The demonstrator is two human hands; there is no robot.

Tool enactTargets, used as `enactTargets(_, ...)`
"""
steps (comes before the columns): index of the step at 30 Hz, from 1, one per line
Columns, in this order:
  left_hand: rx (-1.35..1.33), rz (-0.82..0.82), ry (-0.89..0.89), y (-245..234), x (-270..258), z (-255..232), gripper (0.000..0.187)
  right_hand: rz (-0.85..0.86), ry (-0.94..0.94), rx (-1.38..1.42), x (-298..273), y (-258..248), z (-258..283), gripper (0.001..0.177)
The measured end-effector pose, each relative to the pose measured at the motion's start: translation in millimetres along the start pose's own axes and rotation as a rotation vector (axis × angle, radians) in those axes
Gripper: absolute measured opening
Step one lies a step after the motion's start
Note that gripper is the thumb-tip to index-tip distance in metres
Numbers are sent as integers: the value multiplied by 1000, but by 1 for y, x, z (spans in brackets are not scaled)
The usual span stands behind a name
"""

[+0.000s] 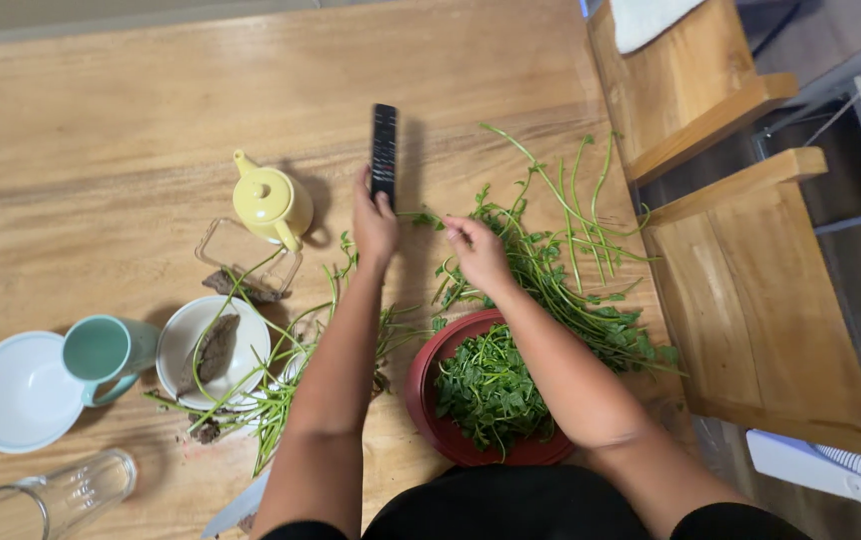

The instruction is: The person plucks green leaves and tender tips from long stems by hand, placing the harvested parts into a red bowl while discarding the tougher stalks onto the table.

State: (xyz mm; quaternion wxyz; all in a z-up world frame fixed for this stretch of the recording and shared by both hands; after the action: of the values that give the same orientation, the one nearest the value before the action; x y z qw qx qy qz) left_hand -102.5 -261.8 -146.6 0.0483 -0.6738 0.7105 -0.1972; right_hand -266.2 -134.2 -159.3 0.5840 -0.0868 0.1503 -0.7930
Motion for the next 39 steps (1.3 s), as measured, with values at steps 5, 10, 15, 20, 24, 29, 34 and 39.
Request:
enactTargets(5, -267, 380, 19, 56, -106, -80, 48, -345, 106, 577, -6, -93, 2, 52)
enactTargets(10, -444, 738, -12, 83, -189, -190, 49, -723, 122, 969, -65, -203, 50, 46)
enactTargets(15, -404, 878, 79, 89, -225, -271, 51, -837, 3, 1068, -140, -264, 91, 39)
enactTargets(20, -364, 858, 406, 84, -255, -322, 51, -904, -65, 1151, -188, -303, 101, 38)
enactTargets(24, -326, 893, 411, 76, -272, -338, 52, -870, -123, 1202, -208, -313, 104, 38)
enactTargets(29, -278, 904, 353, 68, -276, -340, 53, -864, -77, 1195, -210, -307, 113, 40)
enactTargets(34, -427, 867, 261, 71, -268, -321, 52, -767, -37, 1150, -195, -281, 122, 47)
enactTargets(39, -594, 834, 32, 86, -242, -274, 54, -533, -22, 1082, -163, -229, 106, 57)
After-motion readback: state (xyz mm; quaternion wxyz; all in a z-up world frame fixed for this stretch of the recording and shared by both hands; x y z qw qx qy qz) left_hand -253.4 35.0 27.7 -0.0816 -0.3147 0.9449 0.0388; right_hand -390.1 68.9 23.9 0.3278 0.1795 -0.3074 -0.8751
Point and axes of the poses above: each hand's wrist, its own x-axis towards the middle knuckle, its own y-axis out of the palm, z = x × y, the point moved 3 cm from there along x, towards the middle knuckle, and after that the axes turned 1 degree about x, right-handed, at the moved point
